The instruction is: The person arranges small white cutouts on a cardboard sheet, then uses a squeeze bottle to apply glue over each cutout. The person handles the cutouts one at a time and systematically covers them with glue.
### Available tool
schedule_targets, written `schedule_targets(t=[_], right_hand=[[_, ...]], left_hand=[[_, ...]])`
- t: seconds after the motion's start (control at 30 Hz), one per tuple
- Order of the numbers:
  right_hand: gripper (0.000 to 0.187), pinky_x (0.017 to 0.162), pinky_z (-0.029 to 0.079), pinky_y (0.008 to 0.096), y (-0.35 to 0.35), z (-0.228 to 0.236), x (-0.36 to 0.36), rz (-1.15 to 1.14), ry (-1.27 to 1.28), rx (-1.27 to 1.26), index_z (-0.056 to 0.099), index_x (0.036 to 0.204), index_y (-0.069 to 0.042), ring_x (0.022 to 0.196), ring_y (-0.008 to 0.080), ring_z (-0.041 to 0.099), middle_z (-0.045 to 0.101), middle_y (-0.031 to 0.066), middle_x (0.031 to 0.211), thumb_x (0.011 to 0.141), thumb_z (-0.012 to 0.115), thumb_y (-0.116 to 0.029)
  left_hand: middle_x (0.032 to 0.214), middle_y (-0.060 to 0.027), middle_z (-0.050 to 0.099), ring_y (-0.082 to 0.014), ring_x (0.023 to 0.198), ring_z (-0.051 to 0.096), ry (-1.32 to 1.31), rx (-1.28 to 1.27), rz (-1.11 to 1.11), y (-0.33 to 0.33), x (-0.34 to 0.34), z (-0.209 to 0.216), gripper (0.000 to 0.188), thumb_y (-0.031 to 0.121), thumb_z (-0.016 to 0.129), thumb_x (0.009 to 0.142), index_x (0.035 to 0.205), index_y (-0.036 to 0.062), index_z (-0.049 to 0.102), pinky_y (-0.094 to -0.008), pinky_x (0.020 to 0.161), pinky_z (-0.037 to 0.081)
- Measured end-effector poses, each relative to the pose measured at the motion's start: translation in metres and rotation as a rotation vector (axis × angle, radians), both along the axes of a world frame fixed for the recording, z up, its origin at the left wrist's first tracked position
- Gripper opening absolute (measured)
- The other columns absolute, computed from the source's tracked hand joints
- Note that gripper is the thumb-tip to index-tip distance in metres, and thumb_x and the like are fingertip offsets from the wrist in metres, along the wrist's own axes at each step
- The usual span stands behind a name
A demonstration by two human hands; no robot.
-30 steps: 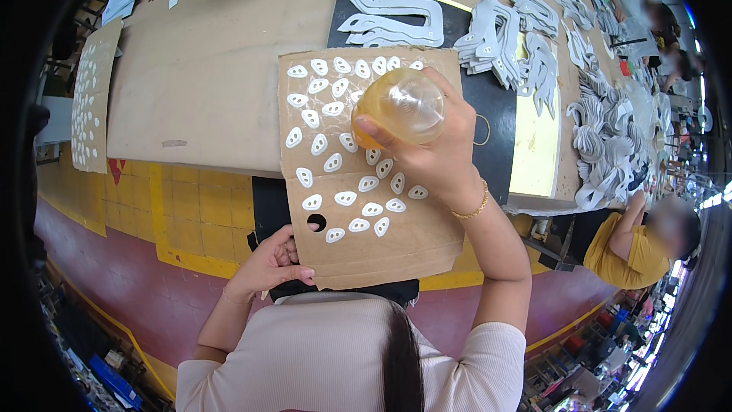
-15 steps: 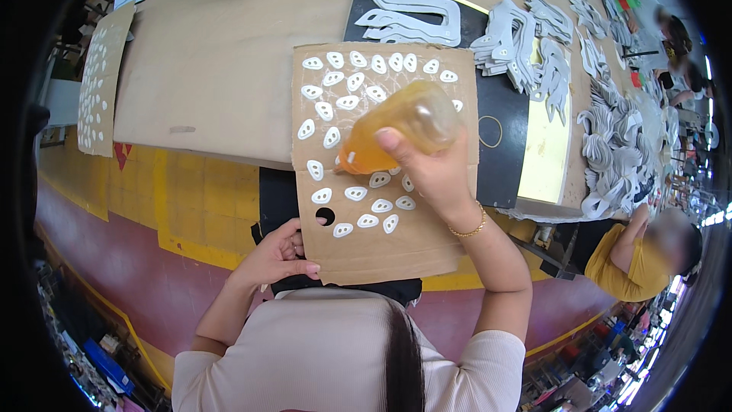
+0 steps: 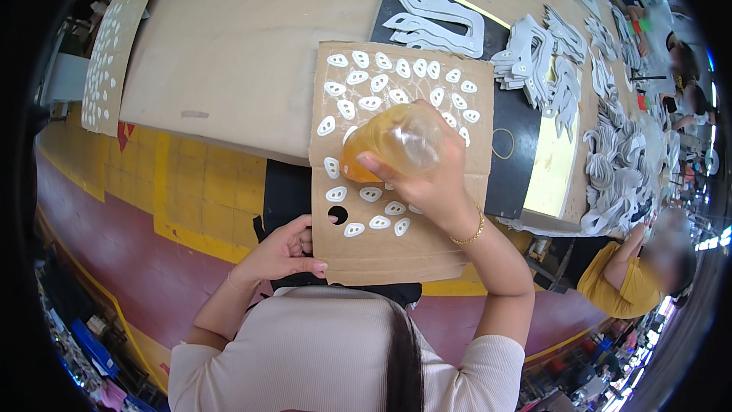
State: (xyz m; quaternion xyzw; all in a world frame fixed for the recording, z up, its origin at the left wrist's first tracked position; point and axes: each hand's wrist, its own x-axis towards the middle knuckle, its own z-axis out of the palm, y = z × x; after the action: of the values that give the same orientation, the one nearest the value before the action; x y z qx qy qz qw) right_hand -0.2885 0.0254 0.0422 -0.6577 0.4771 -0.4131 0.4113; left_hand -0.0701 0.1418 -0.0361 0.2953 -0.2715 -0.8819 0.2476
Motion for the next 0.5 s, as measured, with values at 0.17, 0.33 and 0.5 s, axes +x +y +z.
schedule_targets(t=[0.17, 0.33, 0.5], right_hand=[[0.037, 0.068, 0.05, 0.0268, 0.002, 0.005, -0.001, 0.126, 0.127, -0.109, 0.059, 0.089, 0.001, 0.075, 0.0157, 0.062, 0.062, 0.0088, 0.087, 0.068, 0.082, -0.019], [0.041, 0.069, 0.05, 0.0261, 0.0, 0.004, 0.002, 0.046, 0.017, -0.087, 0.057, 0.092, 0.001, 0.076, 0.0145, 0.061, 0.062, 0.0078, 0.085, 0.068, 0.083, -0.019], [0.043, 0.069, 0.05, 0.0263, -0.004, -0.005, -0.001, 0.007, 0.011, -0.05, 0.056, 0.094, 0.001, 0.077, 0.0138, 0.061, 0.062, 0.0069, 0.084, 0.067, 0.083, -0.02]], left_hand=[[0.109, -0.0136, 0.057, -0.0185, 0.099, 0.059, 0.027, -0.035, 0.028, 0.001, 0.0, -0.003, 0.063, -0.006, 0.063, 0.081, 0.135, 0.0037, 0.032, -0.0332, 0.081, 0.055], [0.107, -0.0131, 0.057, -0.0178, 0.097, 0.059, 0.009, -0.048, 0.017, 0.003, 0.0, -0.008, 0.063, -0.005, 0.063, 0.081, 0.135, 0.0041, 0.033, -0.0318, 0.08, 0.055], [0.112, -0.0127, 0.056, -0.0163, 0.1, 0.058, 0.007, -0.011, -0.021, 0.0, 0.001, -0.005, 0.058, -0.003, 0.063, 0.082, 0.131, 0.0008, 0.033, -0.0292, 0.083, 0.051]])
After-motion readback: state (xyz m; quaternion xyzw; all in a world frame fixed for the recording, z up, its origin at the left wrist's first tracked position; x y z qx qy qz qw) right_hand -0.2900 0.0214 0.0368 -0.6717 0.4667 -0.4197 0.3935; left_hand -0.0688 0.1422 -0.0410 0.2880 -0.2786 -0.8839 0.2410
